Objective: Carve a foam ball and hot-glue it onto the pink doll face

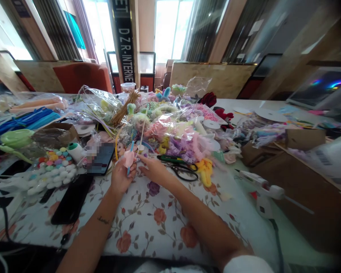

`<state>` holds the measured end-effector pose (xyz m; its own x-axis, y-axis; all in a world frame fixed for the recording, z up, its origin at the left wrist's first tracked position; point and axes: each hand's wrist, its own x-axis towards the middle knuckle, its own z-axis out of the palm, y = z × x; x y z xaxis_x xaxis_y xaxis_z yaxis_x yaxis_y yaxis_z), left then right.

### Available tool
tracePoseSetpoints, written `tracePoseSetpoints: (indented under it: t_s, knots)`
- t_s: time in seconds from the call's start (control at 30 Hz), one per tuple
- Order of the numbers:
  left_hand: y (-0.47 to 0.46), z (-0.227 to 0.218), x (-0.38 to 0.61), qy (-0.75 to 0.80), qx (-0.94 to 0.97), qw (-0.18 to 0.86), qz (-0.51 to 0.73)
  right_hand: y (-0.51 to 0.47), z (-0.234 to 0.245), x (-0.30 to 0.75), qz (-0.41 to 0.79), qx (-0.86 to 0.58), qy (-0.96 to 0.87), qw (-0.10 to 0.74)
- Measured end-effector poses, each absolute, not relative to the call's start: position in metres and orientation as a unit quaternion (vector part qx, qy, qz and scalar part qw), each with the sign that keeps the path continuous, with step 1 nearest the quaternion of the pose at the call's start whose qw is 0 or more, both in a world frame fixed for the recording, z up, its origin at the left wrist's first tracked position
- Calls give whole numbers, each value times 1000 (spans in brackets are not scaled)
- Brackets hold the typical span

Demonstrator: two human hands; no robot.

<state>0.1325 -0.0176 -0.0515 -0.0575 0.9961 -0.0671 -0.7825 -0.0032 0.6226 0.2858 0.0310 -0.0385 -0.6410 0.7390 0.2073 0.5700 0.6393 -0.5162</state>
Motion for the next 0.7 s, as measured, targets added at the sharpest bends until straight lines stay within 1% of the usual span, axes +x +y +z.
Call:
tracePoseSetpoints:
  t_s: [0.07,0.1,0.17,0.23,0.3,0.37,0.43,0.5,0.57,0.63,0.7]
  knots:
    - [-19,-53,137,293,239,641,668,25,-36,304,260,-388,-850,242]
    - [-19,-54,140,313,269,628,660,21,-35,315,307,-396,-824,265]
    - [-22,-57,148,359,351,591,631,13,-36,334,438,-396,-749,299]
    - [-27,-60,158,399,449,560,571,2,-40,351,575,-372,-653,322]
    - [-32,-63,169,419,545,530,497,-9,-47,361,659,-355,-566,346]
    - [-37,-65,178,416,622,501,434,-18,-54,368,684,-367,-510,370]
    - [-40,-67,182,400,655,494,410,-24,-58,376,688,-391,-477,382]
    - [-39,-68,182,392,637,505,431,-26,-59,386,693,-401,-442,404]
    - [-35,-70,180,427,595,489,474,-23,-58,401,695,-389,-383,468]
    - [-32,-73,177,491,587,421,487,-18,-58,418,683,-367,-295,558]
    - [-29,-77,179,534,637,323,453,-13,-59,432,669,-348,-220,618]
